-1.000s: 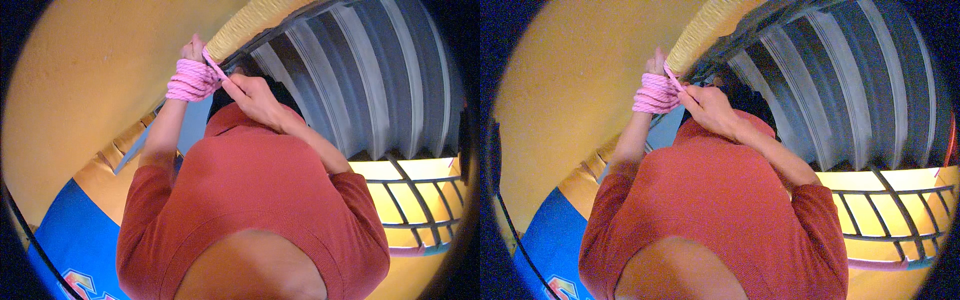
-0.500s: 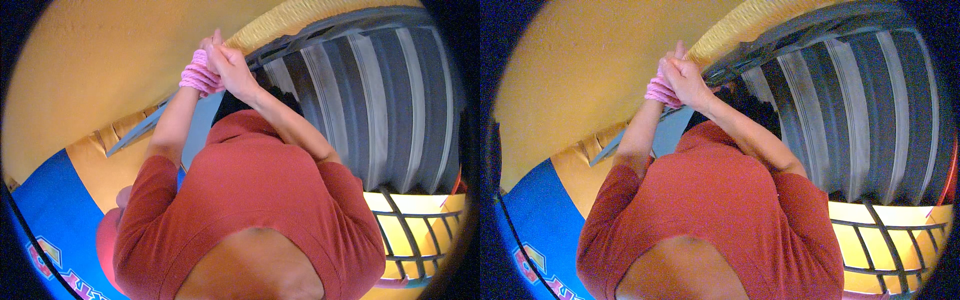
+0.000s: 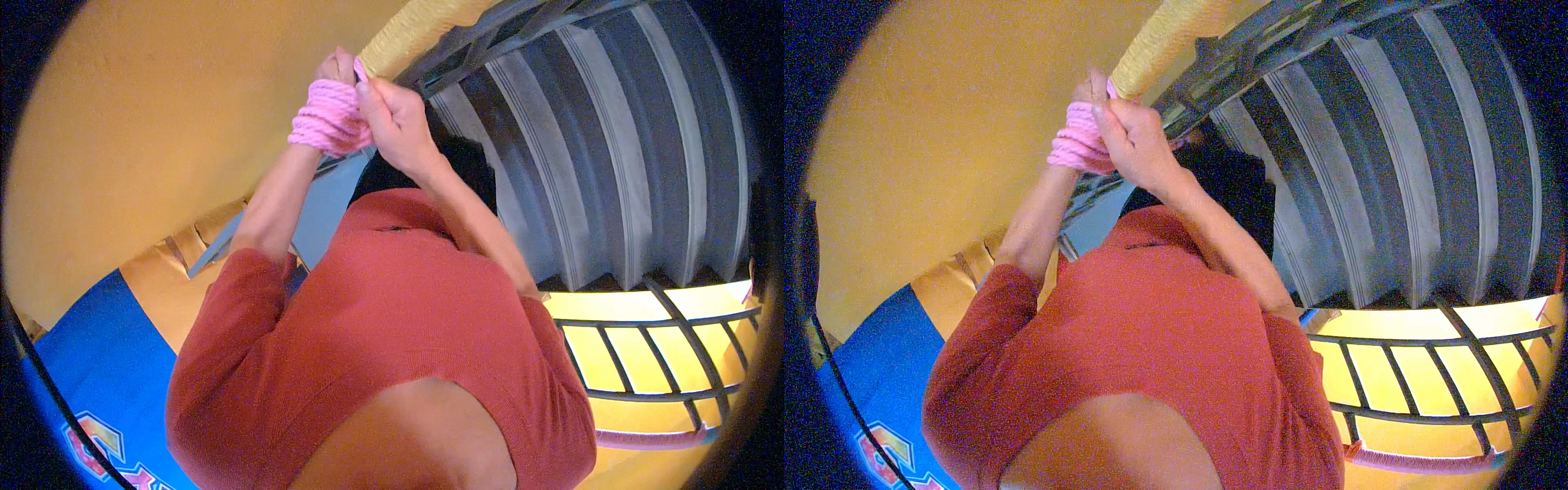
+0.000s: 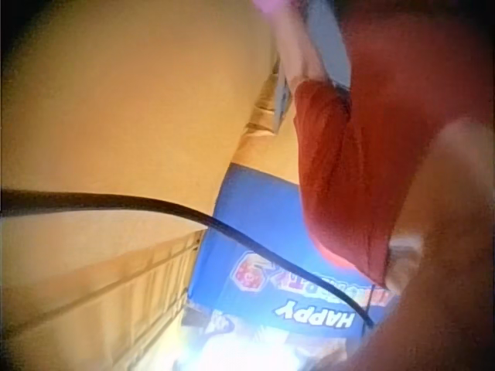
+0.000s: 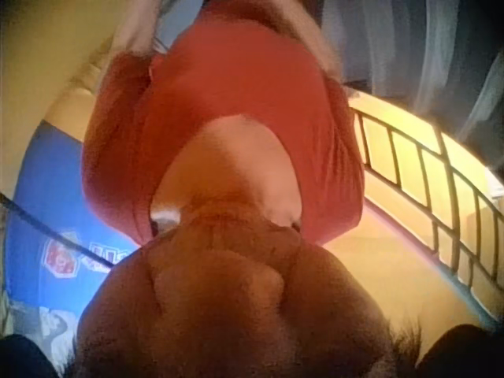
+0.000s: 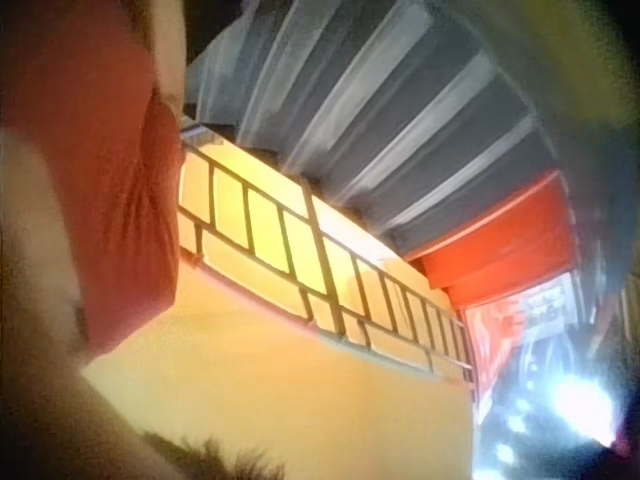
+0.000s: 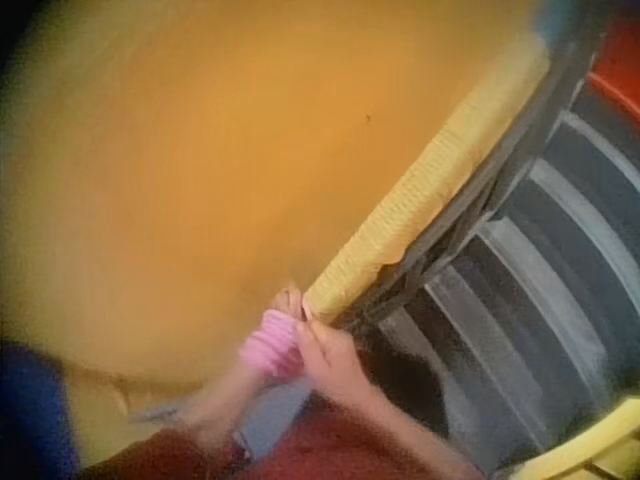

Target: The person wraps a pink rope around a metal handrail on a staircase, securing it by looping the rope around the rail and pulling it tight against the railing.

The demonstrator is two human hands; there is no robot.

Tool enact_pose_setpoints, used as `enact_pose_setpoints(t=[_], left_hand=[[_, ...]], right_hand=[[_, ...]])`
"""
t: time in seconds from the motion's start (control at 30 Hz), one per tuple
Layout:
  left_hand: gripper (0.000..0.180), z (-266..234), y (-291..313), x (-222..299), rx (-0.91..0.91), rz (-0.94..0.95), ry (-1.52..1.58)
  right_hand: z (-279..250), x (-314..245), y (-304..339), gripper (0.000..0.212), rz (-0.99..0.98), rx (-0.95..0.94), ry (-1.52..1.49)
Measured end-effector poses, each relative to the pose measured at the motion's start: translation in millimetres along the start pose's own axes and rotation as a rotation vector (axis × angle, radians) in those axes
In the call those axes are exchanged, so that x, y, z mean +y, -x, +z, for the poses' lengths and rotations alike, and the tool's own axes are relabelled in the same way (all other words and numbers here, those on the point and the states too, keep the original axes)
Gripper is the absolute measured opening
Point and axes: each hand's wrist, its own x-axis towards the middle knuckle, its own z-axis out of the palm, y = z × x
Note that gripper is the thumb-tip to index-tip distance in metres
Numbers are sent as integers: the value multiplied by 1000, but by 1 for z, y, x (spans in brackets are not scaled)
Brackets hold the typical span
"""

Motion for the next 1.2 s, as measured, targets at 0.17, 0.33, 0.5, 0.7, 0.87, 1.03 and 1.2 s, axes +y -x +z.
enact_pose_setpoints(t=[0.17, 0.33, 0.5, 0.7, 0.87, 1.03, 1.2], left_hand=[[53, 10, -5, -33, -410, -335, 943], [64, -3, -41, -35, -958, -80, 1279], [59, 1, -66, -9, -1322, 159, 1009], [37, -13, -74, 18, -1208, -98, 1125], [29, -14, -53, 30, -882, -328, 1127], [36, -33, -44, 48, -678, -412, 822], [34, -19, -39, 70, -465, -220, 605]], right_hand=[[-7, 6, 11, 25, -379, -144, 235], [-17, -4, 16, 27, -358, -189, 255], [-18, 9, 25, 26, -393, -158, 221], [-30, 21, 10, 25, -258, -8, 62], [-27, 22, 5, 26, -227, 36, -15], [-32, 9, -2, 27, -201, 113, -81], [-45, 13, 5, 28, -117, 58, -48]])
